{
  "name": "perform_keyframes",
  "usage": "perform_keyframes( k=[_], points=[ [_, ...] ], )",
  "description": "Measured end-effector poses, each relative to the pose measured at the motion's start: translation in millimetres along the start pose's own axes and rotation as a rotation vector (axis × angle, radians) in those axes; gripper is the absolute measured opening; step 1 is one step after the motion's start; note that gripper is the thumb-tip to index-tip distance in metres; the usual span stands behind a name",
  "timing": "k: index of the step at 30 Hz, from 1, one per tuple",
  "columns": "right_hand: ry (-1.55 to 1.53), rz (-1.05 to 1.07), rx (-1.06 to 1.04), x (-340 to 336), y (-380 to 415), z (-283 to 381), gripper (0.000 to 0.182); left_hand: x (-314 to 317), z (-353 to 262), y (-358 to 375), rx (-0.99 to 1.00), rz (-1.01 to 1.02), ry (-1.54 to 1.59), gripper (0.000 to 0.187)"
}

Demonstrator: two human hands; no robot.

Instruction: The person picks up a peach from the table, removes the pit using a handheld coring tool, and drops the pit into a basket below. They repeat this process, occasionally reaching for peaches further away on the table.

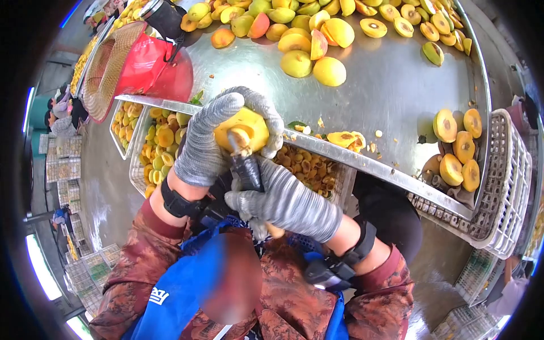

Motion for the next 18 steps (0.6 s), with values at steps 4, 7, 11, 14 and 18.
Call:
perform_keyframes(
  k=[4, 7, 11, 14, 18],
  points=[
    [1.047, -0.467, -0.328, -17, -9, 4, 0.023, -21, 0, 11, 0.117, -0.217, 0.201, 0.039],
    [1.297, -0.439, -0.249, -17, -18, -4, 0.021, -25, -42, 36, 0.391, -0.383, -0.452, 0.03],
    [1.691, -0.467, 0.067, -42, -24, -29, 0.016, -80, -79, 98, 0.381, -0.747, -1.261, 0.026],
    [1.822, -0.461, 0.064, -41, -16, -29, 0.018, -137, -99, 135, 0.22, -0.881, -1.268, 0.03],
    [1.726, -0.436, 0.071, -41, -13, -30, 0.016, -109, -108, 82, 0.191, -0.715, -1.037, 0.043]
  ],
)
Point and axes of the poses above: each hand's wrist, its own y-axis away from the middle knuckle, its own x-axis out of the palm, z = x × y, the point moved 8 cm from there along -y, towards the middle knuckle, and after that the axes turned 6 degrees about z, right-handed, at the moved point
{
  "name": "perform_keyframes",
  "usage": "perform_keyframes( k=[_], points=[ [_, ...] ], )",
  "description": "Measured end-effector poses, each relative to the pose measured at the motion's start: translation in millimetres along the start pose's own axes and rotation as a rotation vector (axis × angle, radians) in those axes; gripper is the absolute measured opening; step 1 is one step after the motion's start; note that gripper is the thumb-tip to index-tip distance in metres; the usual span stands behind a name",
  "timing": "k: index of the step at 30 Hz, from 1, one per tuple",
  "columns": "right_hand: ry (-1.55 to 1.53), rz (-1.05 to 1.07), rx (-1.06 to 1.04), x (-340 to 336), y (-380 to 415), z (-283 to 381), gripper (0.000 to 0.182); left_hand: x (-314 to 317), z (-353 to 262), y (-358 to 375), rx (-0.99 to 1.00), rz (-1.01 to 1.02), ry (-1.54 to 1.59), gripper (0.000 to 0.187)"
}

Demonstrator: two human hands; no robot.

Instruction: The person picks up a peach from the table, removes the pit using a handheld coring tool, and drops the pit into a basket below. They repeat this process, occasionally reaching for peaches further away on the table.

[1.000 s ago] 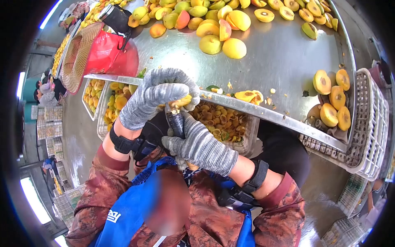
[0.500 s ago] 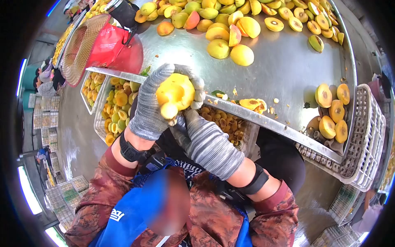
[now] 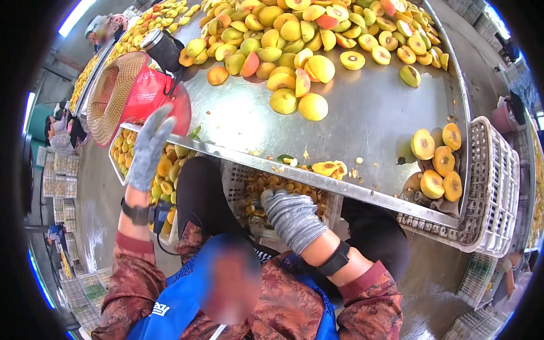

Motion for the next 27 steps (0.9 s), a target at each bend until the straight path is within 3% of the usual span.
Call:
perform_keyframes(
  k=[1, 3, 4, 5, 7, 8, 11, 14, 16, 17, 20, 23, 27],
  points=[
    [-0.016, -0.041, -0.04, -7, 2, 4, 0.016, 19, -10, -19, 0.039, 0.039, 0.063, 0.046],
    [-0.064, -0.04, -0.045, -7, 0, 3, 0.015, 63, -31, -63, 0.229, 0.131, -0.459, 0.05],
    [-0.118, -0.038, -0.057, -8, -1, 2, 0.015, 91, -44, -79, 0.427, 0.117, -0.626, 0.05],
    [-0.124, -0.012, -0.049, -7, -2, 2, 0.015, 119, -45, -93, 0.378, 0.261, -0.426, 0.05],
    [-0.104, -0.028, -0.027, -11, -1, 3, 0.015, 170, -39, -117, 0.485, 0.404, -0.649, 0.049],
    [-0.089, -0.035, -0.019, -13, 0, 2, 0.015, 188, -29, -125, 0.368, 0.456, -0.722, 0.046],
    [-0.163, -0.085, -0.051, -18, 1, -3, 0.015, 214, -16, -143, 0.33, 0.474, -0.78, 0.041],
    [-0.232, -0.126, -0.05, -29, 0, -6, 0.016, 200, -16, -145, 0.406, 0.396, -0.785, 0.037],
    [-0.431, -0.099, 0.06, -42, -4, -19, 0.018, 178, -12, -135, 0.135, 0.478, -0.217, 0.036],
    [-0.594, -0.291, -0.011, -58, 3, -24, 0.021, 169, -9, -123, 0.002, 0.504, 0.132, 0.034],
    [-0.866, -0.495, 0.053, -71, 14, -40, 0.028, 145, -31, -73, -0.079, 0.487, 0.347, 0.032],
    [-0.775, -0.485, 0.068, -74, 11, -37, 0.031, 143, -23, -33, -0.199, 0.492, 0.807, 0.028],
    [-0.85, -0.51, 0.13, -68, 4, -41, 0.04, 147, -21, 2, -0.327, 0.445, 1.1, 0.029]
  ],
)
Point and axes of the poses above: each hand's wrist, its own y-axis away from the middle knuckle, its own x-axis out of the palm, z = x × y, the point moved 8 cm from there along -y, towards the middle knuckle, and after that the axes turned 6 degrees about z, right-handed, at the moved point
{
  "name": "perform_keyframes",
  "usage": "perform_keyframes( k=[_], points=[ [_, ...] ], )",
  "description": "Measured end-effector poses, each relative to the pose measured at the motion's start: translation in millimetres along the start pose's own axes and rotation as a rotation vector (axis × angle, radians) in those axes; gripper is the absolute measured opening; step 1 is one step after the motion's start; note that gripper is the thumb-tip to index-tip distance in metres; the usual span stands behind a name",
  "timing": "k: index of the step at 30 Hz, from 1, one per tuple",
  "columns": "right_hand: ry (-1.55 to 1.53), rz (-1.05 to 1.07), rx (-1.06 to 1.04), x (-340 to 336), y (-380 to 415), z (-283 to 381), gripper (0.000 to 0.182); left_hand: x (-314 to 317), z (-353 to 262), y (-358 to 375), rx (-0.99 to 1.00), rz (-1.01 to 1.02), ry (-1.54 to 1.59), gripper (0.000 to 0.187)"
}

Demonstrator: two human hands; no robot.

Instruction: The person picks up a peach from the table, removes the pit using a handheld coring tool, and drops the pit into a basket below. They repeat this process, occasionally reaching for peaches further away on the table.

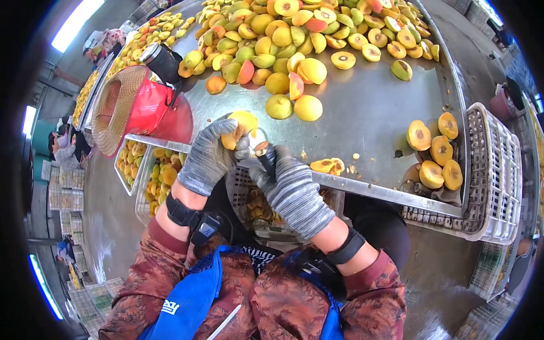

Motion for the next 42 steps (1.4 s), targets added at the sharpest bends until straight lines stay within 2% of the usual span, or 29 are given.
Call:
perform_keyframes(
  k=[2, 3, 6, 8, 13, 15, 17, 19, 20, 21, 23, 24, 25, 27, 29, 31, 32, 33, 35, 39, 42],
  points=[
    [-0.056, -0.015, 0.001, -4, -2, -4, 0.04, 2, 13, 3, -0.084, 0.115, 0.21, 0.03],
    [-0.117, -0.034, 0.008, -8, -2, -7, 0.041, 2, 14, 5, -0.079, 0.114, 0.21, 0.03],
    [-0.325, -0.077, 0.004, -13, 0, -11, 0.043, 16, 19, 9, -0.086, 0.144, 0.469, 0.035],
    [-0.448, -0.08, 0.043, -16, 3, -11, 0.043, 23, 21, 13, -0.097, 0.178, 0.509, 0.036],
    [-0.504, -0.04, 0.088, -21, 6, -9, 0.038, 39, 24, 26, -0.12, 0.31, 0.579, 0.037],
    [-0.641, -0.093, 0.039, -26, 6, -10, 0.036, 32, 30, 34, -0.126, 0.178, 0.434, 0.046],
    [-0.72, -0.113, 0.065, -30, 7, -11, 0.035, 32, 29, 49, -0.168, 0.134, 0.415, 0.043],
    [-0.724, -0.136, 0.041, -36, 7, -16, 0.034, 15, 41, 70, -0.369, -0.029, -0.051, 0.039],
    [-0.62, -0.168, 0.046, -43, 9, -11, 0.034, 6, 55, 79, -0.437, -0.038, -0.074, 0.034],
    [-0.742, -0.146, 0.091, -42, 9, -11, 0.034, -1, 66, 82, -0.454, -0.042, -0.061, 0.034],
    [-0.645, -0.226, 0.025, -50, 7, -11, 0.033, -25, 105, 99, -0.737, -0.165, -0.015, 0.03],
    [-0.641, -0.227, 0.028, -52, 9, -10, 0.033, -26, 117, 92, -0.723, -0.035, 0.233, 0.027],
    [-0.675, -0.191, 0.085, -50, 10, -12, 0.034, -38, 125, 86, -0.722, -0.031, 0.234, 0.027],
    [-0.708, -0.155, 0.141, -49, 10, -14, 0.036, -62, 112, 62, -0.449, -0.264, 0.192, 0.032],
    [-0.711, -0.205, 0.129, -56, 11, -16, 0.034, -89, 120, 66, -0.491, -0.348, 0.238, 0.037],
    [-0.726, -0.207, 0.126, -60, 12, -15, 0.031, -101, 124, 87, -0.654, -0.479, 0.016, 0.039],
    [-0.754, -0.218, 0.099, -63, 12, -13, 0.031, -83, 111, 91, -0.672, -0.361, -0.118, 0.039],
    [-0.781, -0.228, 0.071, -66, 12, -11, 0.031, -76, 99, 93, -0.677, -0.364, -0.118, 0.039],
    [-0.792, -0.242, 0.121, -68, 15, -11, 0.031, -37, 70, 81, -0.545, 0.022, -0.234, 0.038],
    [-0.851, -0.243, 0.12, -72, 16, -17, 0.032, 4, -27, 28, -0.024, -0.042, -0.648, 0.03],
    [-0.922, -0.273, 0.075, -77, 16, -18, 0.032, 7, -49, -33, 0.079, -0.014, -0.971, 0.039]
  ],
)
Point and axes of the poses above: each hand's wrist, its own y-axis away from the middle knuckle, its own x-axis out of the palm, z = x × y, the point moved 8 cm from there along -y, towards the middle knuckle, and after that the axes turned 6 degrees about z, right-handed, at the moved point
